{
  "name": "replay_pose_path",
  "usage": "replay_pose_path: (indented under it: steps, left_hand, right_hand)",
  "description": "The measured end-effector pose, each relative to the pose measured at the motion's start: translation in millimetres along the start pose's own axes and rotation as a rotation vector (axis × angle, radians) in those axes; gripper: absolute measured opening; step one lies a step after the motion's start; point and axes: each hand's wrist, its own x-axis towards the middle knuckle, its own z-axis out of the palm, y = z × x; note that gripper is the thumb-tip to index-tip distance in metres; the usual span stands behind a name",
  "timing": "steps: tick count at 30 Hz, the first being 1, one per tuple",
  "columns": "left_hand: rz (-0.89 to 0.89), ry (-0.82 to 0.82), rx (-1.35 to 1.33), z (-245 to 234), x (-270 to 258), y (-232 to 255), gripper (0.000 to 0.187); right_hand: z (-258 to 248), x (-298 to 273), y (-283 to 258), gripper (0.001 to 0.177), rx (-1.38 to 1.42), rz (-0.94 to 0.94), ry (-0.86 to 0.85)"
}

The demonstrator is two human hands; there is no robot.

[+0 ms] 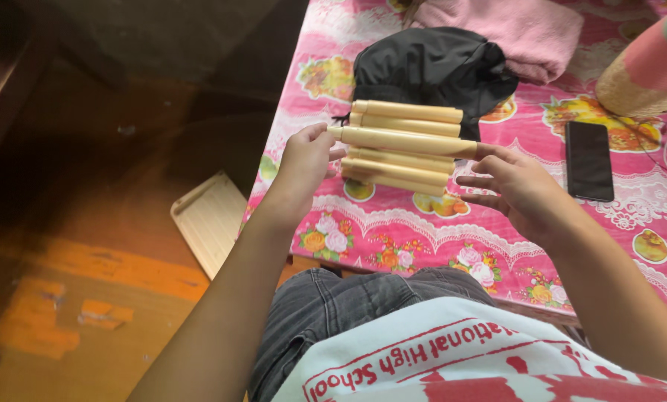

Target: The person sits on the floor and inserts cylindrical legs into the holes of a plastic stool base. They repeatedly pick up legs from a nearby bed, insert them into the base, and place the assembled stool on a wooden bench. The person handles the stool base and legs by hand without using tools.

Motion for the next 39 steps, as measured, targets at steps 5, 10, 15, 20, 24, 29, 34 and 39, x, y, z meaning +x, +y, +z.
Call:
replay_pose_path:
  steps: [5, 10, 15, 20, 24, 29, 34, 39]
  left_hand:
    - [-0.001, 0.071, 0.032, -13, -29, -16, 0.053]
    - [0.042, 0.178, -0.012, -31, -56, -30, 0.053]
    - [0.007, 0.265, -0.036, -62, -90, -43, 0.051]
    - [-0.013, 0.300, -0.107, -106, -128, -59, 0.053]
    - [-0.017, 0.360, -0.138, -153, -172, -77, 0.058]
    - [-0.044, 0.423, -0.127, -222, -245, -105, 0.057]
    - [-0.075, 0.505, -0.148, -280, -313, -127, 0.056]
    - [-0.078, 0.567, -0.168, -320, -364, -147, 0.057]
  right_hand:
    - [14, -15, 2, 0.038, -0.071, -0.012, -0.038]
    - [34, -25, 1, 0.038, -0.152, -0.001, -0.081]
    - [63, -27, 3, 0.038, -0.222, -0.039, -0.132]
    - [108, -38, 13, 0.039, -0.258, -0.091, -0.223]
    - [160, -63, 28, 0.041, -0.243, -0.109, -0.229]
    - [235, -115, 59, 0.040, -0.273, -0.148, -0.306]
    - [301, -163, 94, 0.038, -0.269, -0.106, -0.390]
    - [347, -195, 116, 0.036, -0.306, -0.065, -0.437]
